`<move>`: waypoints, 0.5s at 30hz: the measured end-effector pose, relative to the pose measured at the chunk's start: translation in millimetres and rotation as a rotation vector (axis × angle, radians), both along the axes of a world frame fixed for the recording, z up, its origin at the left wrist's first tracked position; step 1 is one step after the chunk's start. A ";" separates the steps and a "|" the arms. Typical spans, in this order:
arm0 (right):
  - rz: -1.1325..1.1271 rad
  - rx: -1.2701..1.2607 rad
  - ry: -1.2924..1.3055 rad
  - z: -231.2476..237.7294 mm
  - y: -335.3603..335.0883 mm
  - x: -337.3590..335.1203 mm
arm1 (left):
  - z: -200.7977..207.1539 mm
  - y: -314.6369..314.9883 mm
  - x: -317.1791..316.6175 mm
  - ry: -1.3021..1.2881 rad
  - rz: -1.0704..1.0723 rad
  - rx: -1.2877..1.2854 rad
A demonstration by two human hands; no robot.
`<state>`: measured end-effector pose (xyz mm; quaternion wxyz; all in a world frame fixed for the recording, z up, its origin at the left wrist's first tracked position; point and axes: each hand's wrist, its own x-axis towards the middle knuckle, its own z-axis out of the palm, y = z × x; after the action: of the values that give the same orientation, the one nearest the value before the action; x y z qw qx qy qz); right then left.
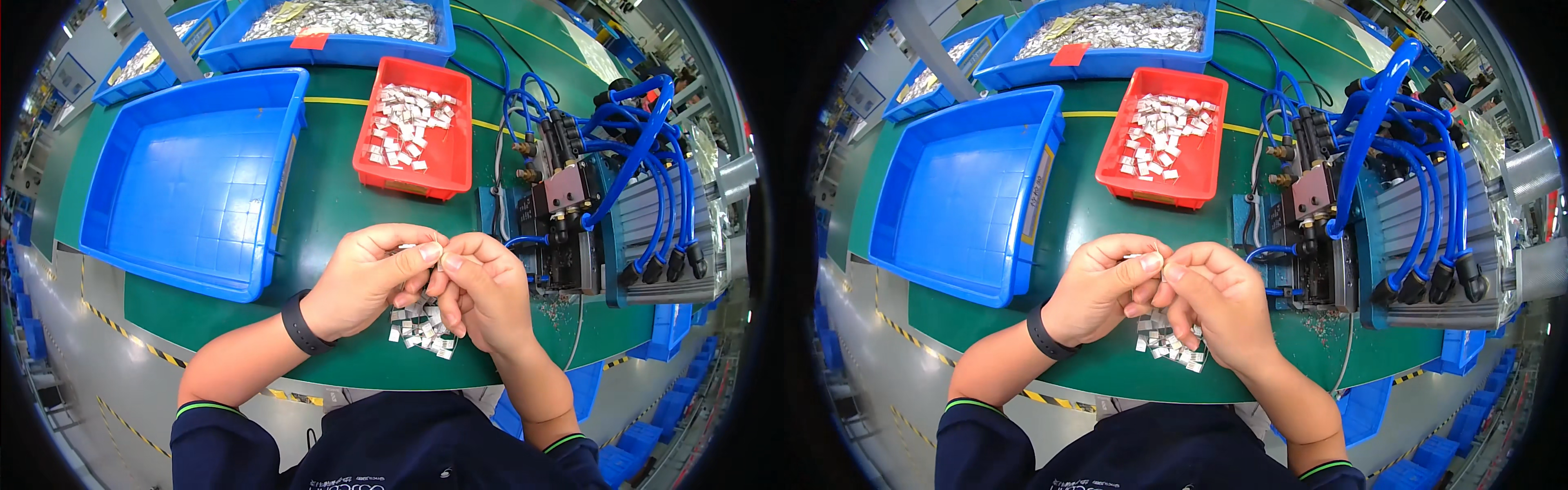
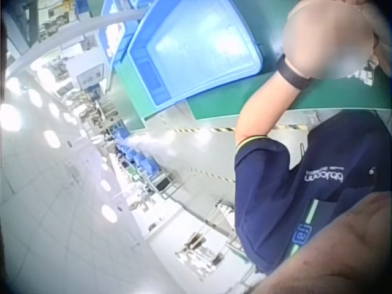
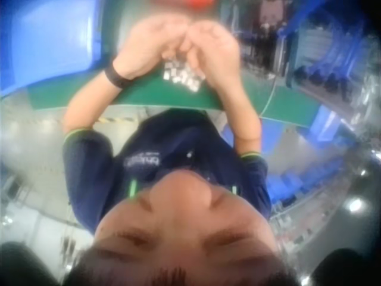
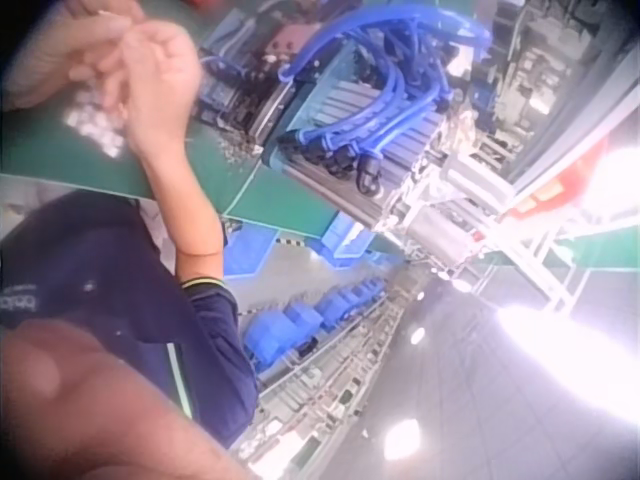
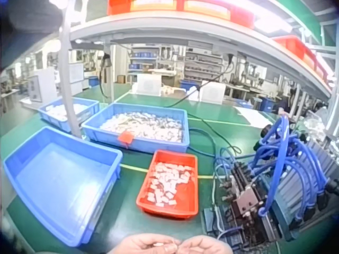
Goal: The person assembles small white electronic components by hand at a factory workstation. They pick up individual units, attach thin wires, and place the finished items into a red bin. The person also briefly adjusts a plastic bag and a blue bin on the table.
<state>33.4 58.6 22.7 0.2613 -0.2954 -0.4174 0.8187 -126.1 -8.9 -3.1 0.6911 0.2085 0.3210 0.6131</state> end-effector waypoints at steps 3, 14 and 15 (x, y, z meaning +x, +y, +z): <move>0.010 -0.005 0.007 -0.8 -0.7 0.6 | -1.1 -0.4 -0.2 0.022 0.013 0.007; 0.064 -0.072 0.008 -1.9 0.0 1.7 | 0.2 -0.9 -1.9 0.040 0.052 -0.033; 0.071 -0.079 0.012 -1.5 -0.2 1.6 | 0.1 -0.9 -1.9 0.045 0.052 -0.034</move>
<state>35.0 58.4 21.2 0.2227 -0.2857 -0.3933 0.8451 -128.0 -9.8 -3.0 0.6708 0.2020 0.3524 0.6205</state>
